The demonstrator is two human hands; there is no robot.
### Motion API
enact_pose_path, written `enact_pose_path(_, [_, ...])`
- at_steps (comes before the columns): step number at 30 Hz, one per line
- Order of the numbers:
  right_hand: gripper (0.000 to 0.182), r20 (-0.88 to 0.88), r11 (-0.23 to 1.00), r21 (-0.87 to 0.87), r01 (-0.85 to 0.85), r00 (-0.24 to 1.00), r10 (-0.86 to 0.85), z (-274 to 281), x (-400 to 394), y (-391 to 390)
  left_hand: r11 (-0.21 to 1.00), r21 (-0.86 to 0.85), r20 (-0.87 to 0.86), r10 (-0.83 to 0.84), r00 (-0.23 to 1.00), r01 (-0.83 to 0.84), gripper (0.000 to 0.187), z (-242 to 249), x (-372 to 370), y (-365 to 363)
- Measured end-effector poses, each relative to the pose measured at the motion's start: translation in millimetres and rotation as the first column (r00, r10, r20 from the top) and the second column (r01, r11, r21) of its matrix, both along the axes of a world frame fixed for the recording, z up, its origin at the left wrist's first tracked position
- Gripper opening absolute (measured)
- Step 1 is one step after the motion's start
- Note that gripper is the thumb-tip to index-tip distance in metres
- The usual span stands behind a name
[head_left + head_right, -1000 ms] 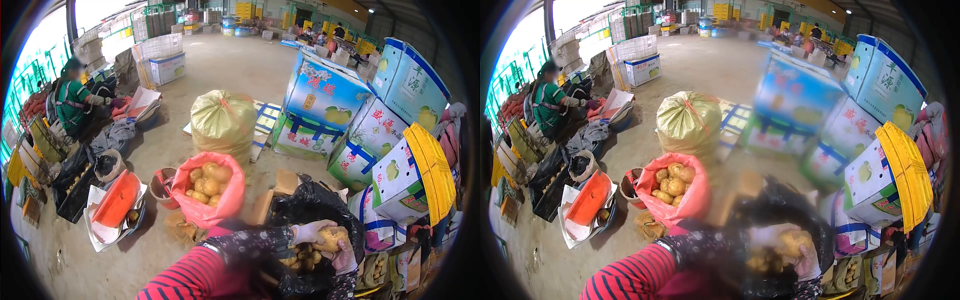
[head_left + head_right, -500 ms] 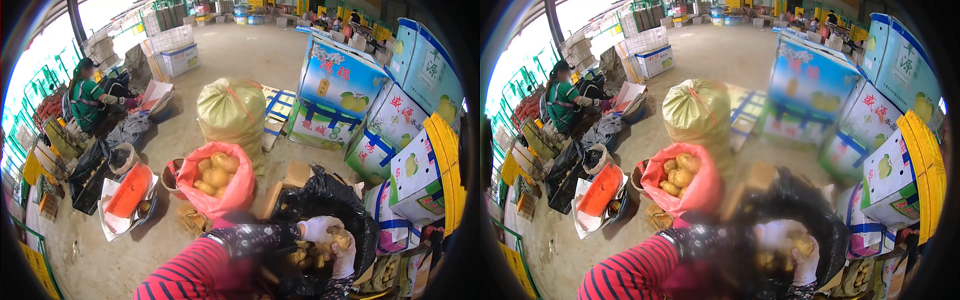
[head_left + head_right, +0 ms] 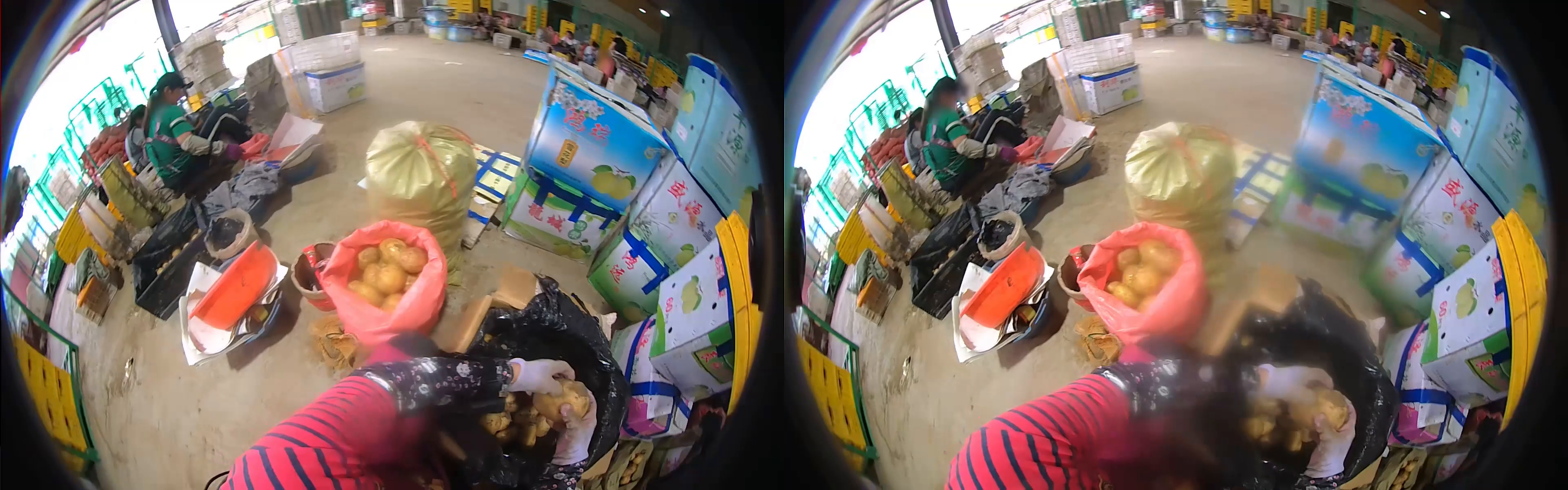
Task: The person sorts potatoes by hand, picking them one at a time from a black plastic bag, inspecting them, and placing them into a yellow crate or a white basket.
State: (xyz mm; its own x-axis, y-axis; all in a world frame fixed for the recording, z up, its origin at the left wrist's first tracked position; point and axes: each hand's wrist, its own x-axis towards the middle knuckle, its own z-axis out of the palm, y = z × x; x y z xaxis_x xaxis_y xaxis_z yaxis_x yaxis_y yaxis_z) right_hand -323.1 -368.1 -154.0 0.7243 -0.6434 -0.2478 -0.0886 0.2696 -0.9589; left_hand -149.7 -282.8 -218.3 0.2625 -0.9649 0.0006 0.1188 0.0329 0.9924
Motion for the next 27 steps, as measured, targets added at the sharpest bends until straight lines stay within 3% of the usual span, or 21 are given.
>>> enact_pose_path(2, [0.065,0.017,0.999,0.041,0.008,1.0,-0.009,-10,-1,-5,0.978,0.208,0.219,-0.079,0.973,0.033,0.05,43,0,17])
enact_pose_path(5, [0.069,0.001,0.999,-0.053,-0.012,1.0,0.012,-17,-1,-6,0.984,0.177,0.325,-0.073,0.943,0.016,0.055,53,3,23])
enact_pose_path(8, [0.07,0.025,0.997,-0.068,-0.023,0.999,0.025,-10,1,-1,0.997,0.023,0.336,0.066,0.94,-0.079,0.044,12,8,0])
enact_pose_path(11, [0.073,0.035,0.999,-0.034,-0.019,0.999,0.021,-8,-1,-6,0.993,0.117,0.015,0.001,1.0,-0.003,0.042,24,13,3])
enact_pose_path(14, [0.077,0.056,0.998,-0.048,-0.03,0.998,0.032,-9,-4,-7,0.956,0.237,-0.093,-0.156,0.983,0.174,0.044,53,22,14])
enact_pose_path(20, [0.08,0.099,0.997,-0.054,-0.052,0.994,0.057,-10,-9,-9,0.989,0.09,-0.089,-0.106,0.99,0.114,0.039,47,21,13])
enact_pose_path(27, [0.077,0.161,0.997,0.013,-0.078,0.984,0.075,-25,-16,-23,0.979,0.116,-0.046,-0.161,0.986,0.165,0.041,46,21,13])
